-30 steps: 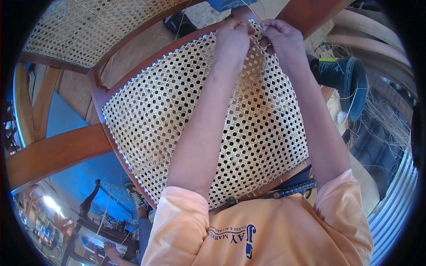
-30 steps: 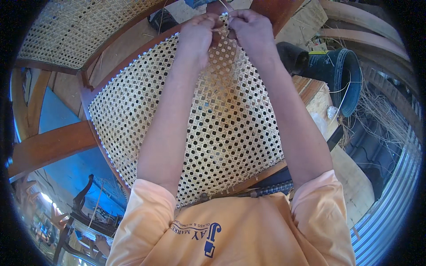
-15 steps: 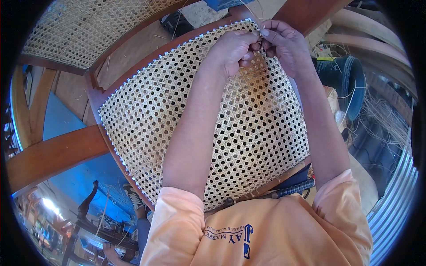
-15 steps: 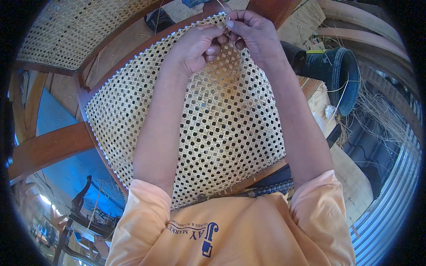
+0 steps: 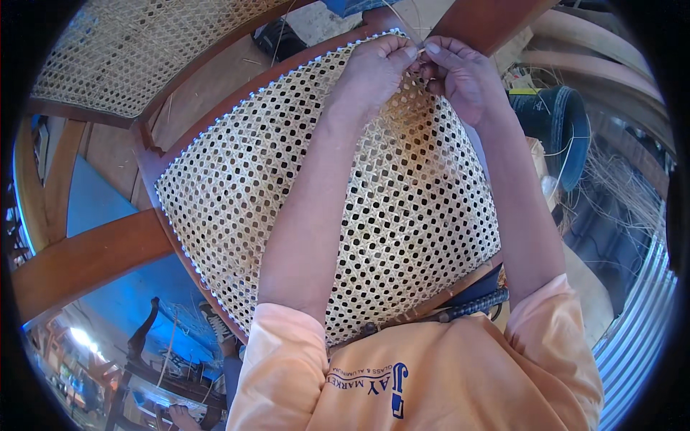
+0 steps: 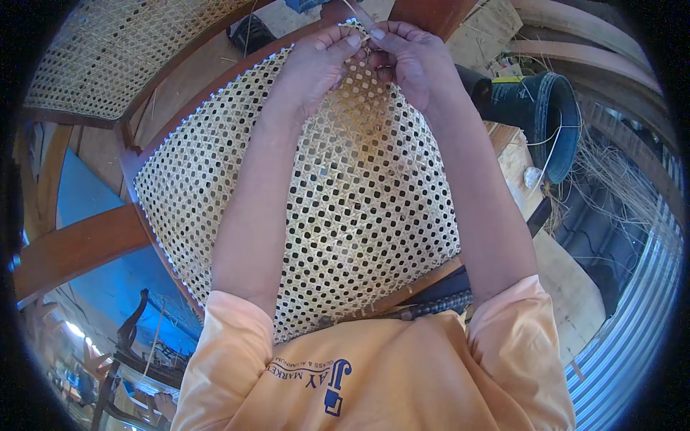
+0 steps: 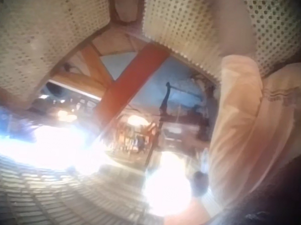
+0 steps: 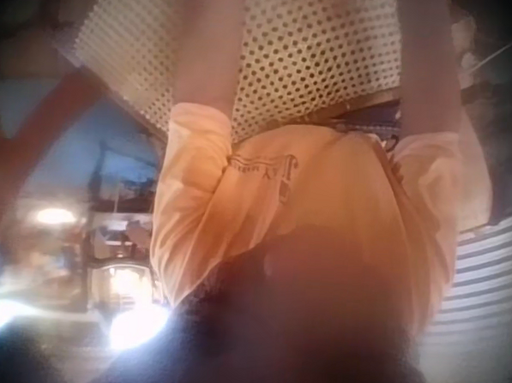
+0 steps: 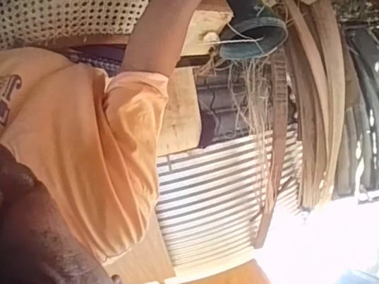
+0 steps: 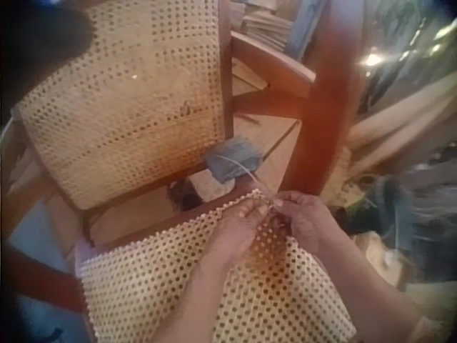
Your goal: Repairing the woven cane seat of a wooden chair by inserting wooden pegs and trimming the material.
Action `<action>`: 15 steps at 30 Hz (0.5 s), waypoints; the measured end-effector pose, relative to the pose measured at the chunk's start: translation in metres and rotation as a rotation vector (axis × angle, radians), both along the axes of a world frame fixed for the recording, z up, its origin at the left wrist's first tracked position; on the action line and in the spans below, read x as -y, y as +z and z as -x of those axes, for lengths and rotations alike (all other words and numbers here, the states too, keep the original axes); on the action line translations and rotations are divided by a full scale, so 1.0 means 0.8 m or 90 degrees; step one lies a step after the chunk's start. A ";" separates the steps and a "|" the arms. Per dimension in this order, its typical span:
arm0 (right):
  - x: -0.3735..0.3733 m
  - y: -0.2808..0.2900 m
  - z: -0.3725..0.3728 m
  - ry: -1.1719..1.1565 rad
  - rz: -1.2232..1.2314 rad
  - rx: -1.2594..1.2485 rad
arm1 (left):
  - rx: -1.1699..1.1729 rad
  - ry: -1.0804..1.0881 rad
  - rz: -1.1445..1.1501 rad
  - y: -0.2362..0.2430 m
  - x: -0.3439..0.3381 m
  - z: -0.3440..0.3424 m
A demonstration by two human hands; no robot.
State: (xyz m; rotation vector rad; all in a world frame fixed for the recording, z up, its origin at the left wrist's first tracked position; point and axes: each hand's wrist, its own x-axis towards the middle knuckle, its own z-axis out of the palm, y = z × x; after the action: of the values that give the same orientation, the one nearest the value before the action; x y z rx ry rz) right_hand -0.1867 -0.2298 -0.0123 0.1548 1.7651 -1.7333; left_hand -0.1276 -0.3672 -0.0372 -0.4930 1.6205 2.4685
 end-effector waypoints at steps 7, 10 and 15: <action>0.007 -0.013 0.002 0.023 -0.368 -0.423 | -0.013 0.038 0.443 -0.021 -0.006 0.028; 0.014 -0.010 -0.007 0.048 -0.515 -0.508 | 0.044 -0.029 0.498 -0.026 -0.005 0.057; 0.015 -0.020 -0.008 0.097 -0.612 -0.576 | -0.141 0.076 0.630 -0.056 -0.004 0.093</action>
State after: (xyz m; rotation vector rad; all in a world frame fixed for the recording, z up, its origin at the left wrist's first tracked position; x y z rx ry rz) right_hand -0.1799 -0.2417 -0.0281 -0.4200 3.0463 -0.7007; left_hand -0.2016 -0.3643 -0.0819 -0.4144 2.9205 1.6438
